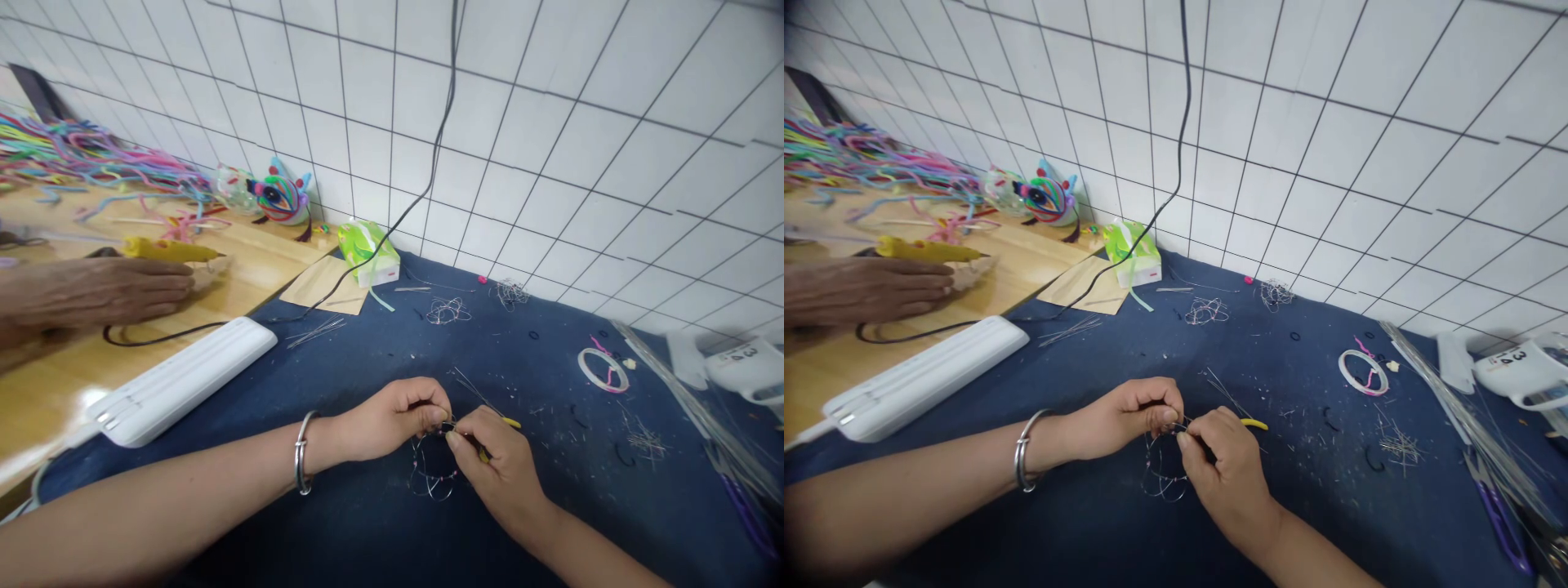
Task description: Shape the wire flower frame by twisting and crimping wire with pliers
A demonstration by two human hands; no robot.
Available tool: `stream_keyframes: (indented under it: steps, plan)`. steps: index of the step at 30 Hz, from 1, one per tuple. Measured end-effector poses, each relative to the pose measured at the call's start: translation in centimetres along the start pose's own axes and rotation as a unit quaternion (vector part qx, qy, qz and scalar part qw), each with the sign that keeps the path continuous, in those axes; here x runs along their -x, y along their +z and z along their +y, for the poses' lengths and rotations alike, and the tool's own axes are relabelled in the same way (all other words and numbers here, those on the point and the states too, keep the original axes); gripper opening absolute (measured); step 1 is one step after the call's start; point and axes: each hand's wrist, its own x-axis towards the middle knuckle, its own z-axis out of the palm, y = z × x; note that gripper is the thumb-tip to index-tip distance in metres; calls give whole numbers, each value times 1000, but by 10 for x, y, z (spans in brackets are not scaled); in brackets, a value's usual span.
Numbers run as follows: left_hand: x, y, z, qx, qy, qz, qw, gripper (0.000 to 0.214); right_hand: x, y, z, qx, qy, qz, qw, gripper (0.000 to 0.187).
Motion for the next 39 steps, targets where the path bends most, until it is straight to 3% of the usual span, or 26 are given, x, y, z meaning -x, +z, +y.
stream_keyframes:
  steps: [5, 14, 20, 29, 39]
  plan:
    - [0, -3, 4, 5, -26, -7, 1000, 17, 1, 3, 7, 24, -34, 8, 999, 14]
    - [0, -5, 2, -55, -9, -10, 998, 17, 2, 5, 15, 66, -96, 19, 993, 10]
    - [1, -1, -3, 29, -48, 17, 998, 18, 3, 4, 14, 61, -123, 15, 990, 11]
    - [-1, 5, -8, 173, -125, 55, 975, 21, 1, 5, 17, 50, -105, 19, 993, 13]
    - [-6, -6, -7, 82, -99, 76, 989, 24, -1, -4, 18, 60, -54, 7, 997, 12]
